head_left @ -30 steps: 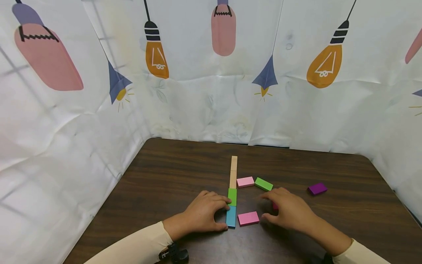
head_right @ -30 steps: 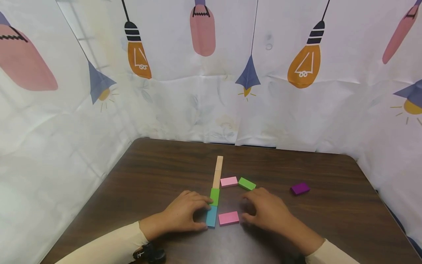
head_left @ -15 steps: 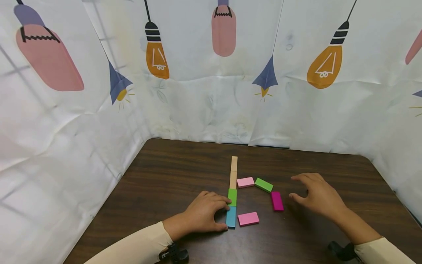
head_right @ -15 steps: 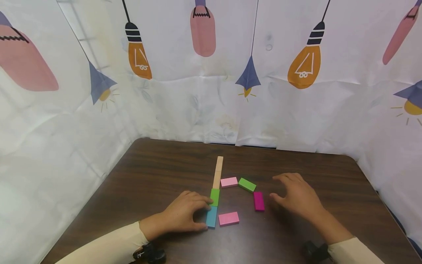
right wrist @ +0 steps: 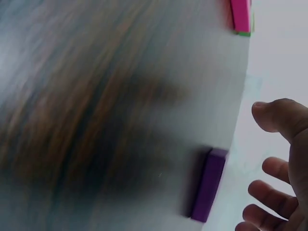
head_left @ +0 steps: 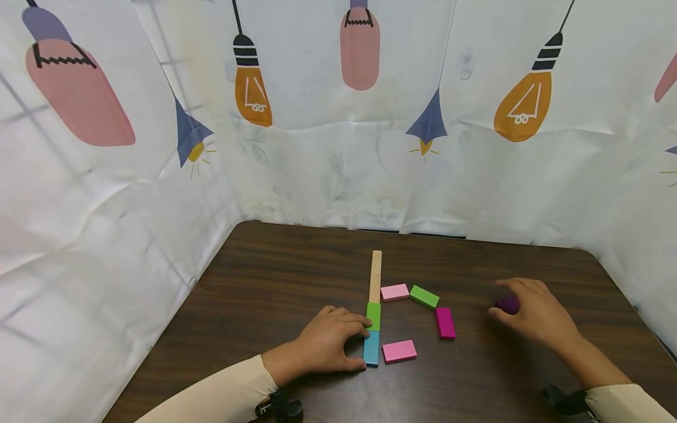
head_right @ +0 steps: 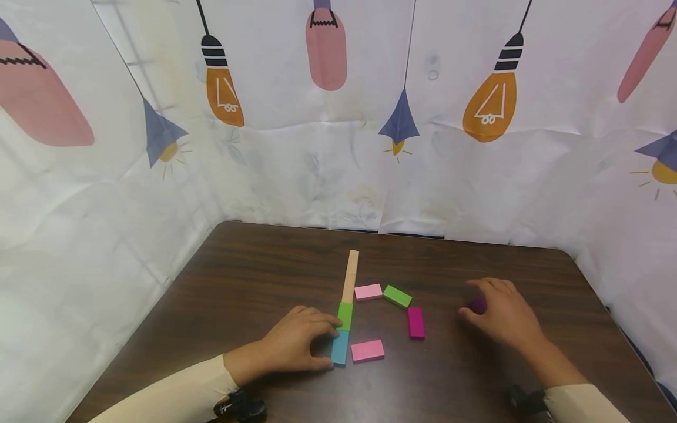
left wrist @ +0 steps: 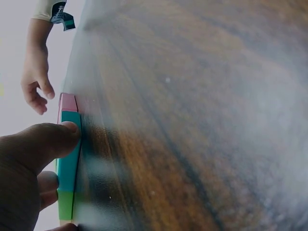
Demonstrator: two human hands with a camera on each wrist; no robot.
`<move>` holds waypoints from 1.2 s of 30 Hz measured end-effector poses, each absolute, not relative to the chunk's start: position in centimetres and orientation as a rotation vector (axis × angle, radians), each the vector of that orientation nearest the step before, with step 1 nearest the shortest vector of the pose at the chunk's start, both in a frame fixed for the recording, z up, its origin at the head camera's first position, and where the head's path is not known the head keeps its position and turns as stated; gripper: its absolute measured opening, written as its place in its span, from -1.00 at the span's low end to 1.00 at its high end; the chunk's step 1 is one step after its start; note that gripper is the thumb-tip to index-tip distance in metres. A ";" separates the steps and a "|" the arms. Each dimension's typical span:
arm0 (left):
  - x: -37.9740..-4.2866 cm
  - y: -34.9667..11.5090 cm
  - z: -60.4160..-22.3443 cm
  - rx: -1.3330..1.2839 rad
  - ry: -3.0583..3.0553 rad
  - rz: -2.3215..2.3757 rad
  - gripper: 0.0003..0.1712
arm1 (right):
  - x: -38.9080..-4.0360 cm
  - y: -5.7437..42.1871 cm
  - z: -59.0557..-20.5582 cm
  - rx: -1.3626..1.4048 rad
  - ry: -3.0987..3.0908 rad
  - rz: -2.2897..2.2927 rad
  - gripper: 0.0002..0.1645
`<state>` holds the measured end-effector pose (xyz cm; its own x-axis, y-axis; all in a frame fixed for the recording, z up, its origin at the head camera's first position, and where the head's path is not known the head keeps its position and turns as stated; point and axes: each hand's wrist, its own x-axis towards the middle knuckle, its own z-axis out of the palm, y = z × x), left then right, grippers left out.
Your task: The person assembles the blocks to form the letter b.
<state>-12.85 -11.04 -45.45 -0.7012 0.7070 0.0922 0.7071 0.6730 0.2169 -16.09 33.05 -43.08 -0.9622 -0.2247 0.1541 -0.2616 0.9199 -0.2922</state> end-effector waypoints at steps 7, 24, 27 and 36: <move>-12.8 -11.0 -45.3 -1.219 -2.860 -0.362 -0.43 | -16.3 34.8 -43.7 0.278 -3.041 0.436 0.07; -12.8 -11.0 -45.5 -1.208 -2.875 -0.368 -0.45 | -16.7 36.4 -44.7 0.261 -3.113 0.496 0.10; -12.7 -11.0 -45.4 -1.209 -2.874 -0.371 -0.45 | -16.8 36.6 -44.9 0.262 -3.117 0.501 0.08; -12.8 -11.0 -45.5 -1.211 -2.857 -0.369 -0.45 | -16.7 36.3 -44.5 0.268 -3.115 0.497 0.06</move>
